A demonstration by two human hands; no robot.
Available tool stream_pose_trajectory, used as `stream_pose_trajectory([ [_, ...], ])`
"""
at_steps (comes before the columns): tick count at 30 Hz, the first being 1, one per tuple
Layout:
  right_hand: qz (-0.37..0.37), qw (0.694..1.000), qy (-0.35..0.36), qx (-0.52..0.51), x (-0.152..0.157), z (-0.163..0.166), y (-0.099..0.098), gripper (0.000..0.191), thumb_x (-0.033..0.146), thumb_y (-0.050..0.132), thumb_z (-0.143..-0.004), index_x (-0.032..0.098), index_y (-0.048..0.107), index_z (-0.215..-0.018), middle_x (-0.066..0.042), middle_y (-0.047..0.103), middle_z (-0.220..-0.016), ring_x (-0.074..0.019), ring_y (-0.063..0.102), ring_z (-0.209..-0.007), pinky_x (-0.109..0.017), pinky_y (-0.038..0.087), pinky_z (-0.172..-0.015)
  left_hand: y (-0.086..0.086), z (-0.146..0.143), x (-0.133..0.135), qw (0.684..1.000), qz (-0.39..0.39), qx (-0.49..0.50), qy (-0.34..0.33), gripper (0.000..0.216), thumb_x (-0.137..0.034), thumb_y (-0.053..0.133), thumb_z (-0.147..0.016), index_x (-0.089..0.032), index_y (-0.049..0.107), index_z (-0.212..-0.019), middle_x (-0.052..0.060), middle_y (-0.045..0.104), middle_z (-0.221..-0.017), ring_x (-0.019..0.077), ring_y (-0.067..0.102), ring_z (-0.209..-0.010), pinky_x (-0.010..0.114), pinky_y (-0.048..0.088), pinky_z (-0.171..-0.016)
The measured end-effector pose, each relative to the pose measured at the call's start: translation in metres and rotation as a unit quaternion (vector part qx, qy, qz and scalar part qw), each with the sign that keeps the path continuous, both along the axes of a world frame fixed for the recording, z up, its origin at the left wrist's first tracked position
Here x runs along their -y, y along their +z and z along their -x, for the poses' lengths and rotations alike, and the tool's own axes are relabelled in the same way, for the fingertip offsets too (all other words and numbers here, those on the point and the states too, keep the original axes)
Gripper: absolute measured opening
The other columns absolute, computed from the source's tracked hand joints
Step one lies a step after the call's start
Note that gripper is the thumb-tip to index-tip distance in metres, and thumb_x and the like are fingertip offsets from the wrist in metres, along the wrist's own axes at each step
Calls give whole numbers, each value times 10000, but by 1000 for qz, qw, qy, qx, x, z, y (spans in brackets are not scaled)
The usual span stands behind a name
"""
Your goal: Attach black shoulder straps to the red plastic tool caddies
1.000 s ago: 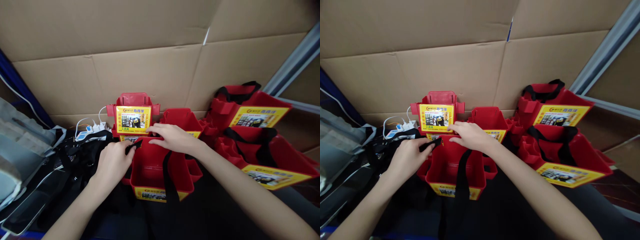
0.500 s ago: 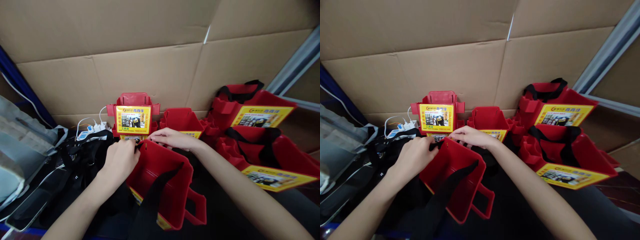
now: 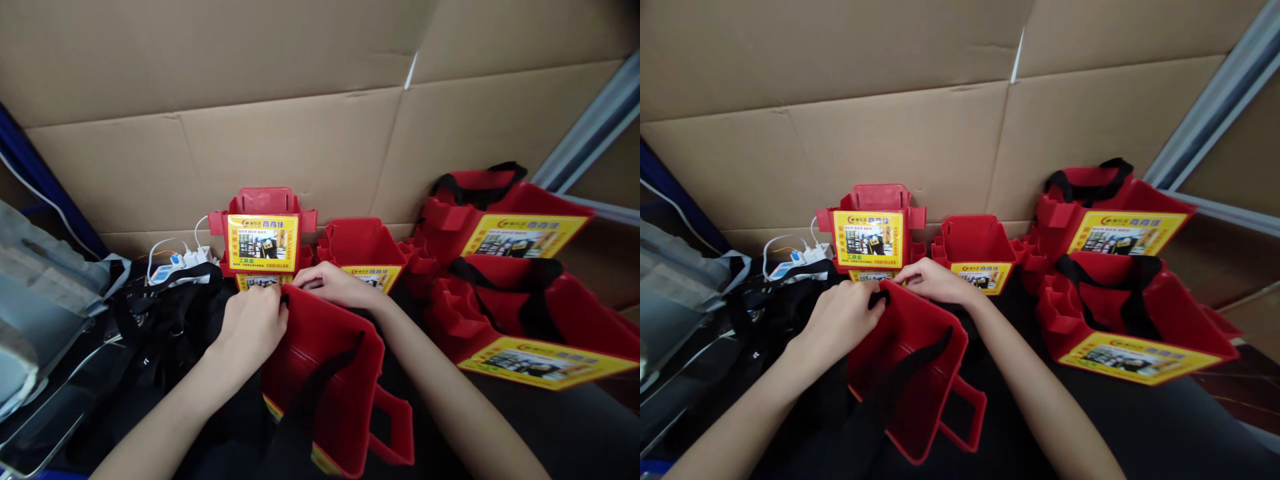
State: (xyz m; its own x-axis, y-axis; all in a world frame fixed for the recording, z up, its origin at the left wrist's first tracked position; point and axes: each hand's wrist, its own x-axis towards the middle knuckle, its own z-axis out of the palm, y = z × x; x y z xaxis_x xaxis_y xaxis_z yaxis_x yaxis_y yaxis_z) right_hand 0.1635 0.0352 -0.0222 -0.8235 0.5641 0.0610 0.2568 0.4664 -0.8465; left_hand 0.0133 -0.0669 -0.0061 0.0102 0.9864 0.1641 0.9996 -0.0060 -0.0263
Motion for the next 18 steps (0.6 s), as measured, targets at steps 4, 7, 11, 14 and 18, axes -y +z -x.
stream_pose_trajectory([
  [4,-138,990,-16,17,1,-1,4,175,164,519,-761,152,675,-840,-47,647,-896,-138,577,-794,-254,436,-705,0,1,5,1000,3,-12,-4,277,-281,372,-850,-197,597,-987,96,652,-832,275,628,-734,349,445,-577],
  [7,-250,964,-64,59,-3,-13,12,193,133,491,-770,176,675,-812,-45,633,-918,-138,566,-808,-244,414,-701,2,7,19,999,35,-17,-24,261,-252,362,-852,-205,608,-924,87,650,-781,274,633,-699,351,441,-579],
  [11,-317,931,-131,124,-2,-27,19,191,179,472,-807,197,658,-839,-38,631,-893,-141,560,-781,-237,390,-657,9,16,29,998,56,3,-37,254,-207,357,-844,-212,610,-869,77,650,-753,267,638,-708,347,440,-601],
  [14,-325,916,-154,179,6,-24,20,198,208,446,-826,203,644,-840,-40,636,-886,-150,565,-768,-235,373,-613,14,18,21,998,56,-6,-30,256,-227,365,-844,-192,619,-842,98,652,-776,279,636,-719,357,442,-603],
  [18,-375,865,-207,261,7,-24,21,249,207,391,-846,211,635,-889,-70,635,-915,-190,583,-799,-257,354,-579,14,19,5,995,70,-33,-58,277,-206,361,-841,-146,630,-873,144,647,-853,288,633,-777,375,453,-649],
])
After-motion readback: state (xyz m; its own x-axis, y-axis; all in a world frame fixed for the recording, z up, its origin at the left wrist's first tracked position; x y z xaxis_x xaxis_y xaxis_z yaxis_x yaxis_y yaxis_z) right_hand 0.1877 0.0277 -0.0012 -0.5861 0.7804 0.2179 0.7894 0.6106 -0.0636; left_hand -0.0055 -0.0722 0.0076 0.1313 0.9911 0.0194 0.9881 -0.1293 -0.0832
